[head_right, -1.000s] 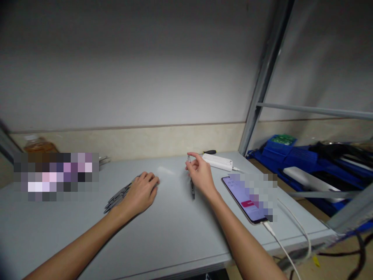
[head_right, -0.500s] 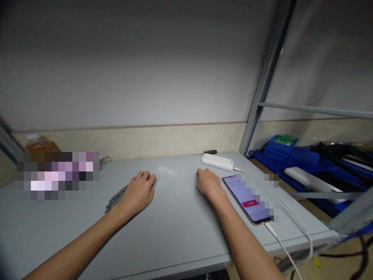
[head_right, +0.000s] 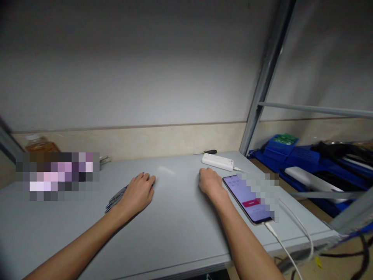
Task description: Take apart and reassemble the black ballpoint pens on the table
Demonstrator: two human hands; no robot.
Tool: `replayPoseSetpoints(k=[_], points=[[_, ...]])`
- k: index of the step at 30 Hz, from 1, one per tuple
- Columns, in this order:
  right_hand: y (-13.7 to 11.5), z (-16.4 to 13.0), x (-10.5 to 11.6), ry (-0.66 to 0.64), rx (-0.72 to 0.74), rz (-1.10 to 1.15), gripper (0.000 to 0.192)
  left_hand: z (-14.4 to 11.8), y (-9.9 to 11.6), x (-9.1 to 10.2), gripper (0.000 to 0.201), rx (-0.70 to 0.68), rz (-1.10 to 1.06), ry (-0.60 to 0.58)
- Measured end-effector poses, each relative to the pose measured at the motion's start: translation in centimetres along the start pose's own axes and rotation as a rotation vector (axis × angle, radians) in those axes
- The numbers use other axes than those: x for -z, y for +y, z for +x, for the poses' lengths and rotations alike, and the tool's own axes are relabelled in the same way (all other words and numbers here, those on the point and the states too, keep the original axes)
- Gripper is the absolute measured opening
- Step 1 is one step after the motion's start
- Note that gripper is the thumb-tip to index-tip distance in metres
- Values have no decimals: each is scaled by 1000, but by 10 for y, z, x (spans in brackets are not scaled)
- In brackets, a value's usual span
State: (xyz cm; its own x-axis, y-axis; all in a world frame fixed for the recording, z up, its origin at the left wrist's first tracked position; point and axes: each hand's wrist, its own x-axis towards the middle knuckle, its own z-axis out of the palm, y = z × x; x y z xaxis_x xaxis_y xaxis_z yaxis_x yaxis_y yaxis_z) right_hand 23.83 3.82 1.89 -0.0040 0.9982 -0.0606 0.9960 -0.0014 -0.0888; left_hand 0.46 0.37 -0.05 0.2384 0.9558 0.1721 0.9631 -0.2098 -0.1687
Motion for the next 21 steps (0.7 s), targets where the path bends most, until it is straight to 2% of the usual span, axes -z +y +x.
replayPoseSetpoints(k=[13, 21], points=[[2, -3, 3, 52, -60, -57, 35, 0, 0, 1, 28, -30, -42, 5], [7, 1, -1, 51, -37, -73, 37, -1, 0, 1, 28, -30, -43, -16]])
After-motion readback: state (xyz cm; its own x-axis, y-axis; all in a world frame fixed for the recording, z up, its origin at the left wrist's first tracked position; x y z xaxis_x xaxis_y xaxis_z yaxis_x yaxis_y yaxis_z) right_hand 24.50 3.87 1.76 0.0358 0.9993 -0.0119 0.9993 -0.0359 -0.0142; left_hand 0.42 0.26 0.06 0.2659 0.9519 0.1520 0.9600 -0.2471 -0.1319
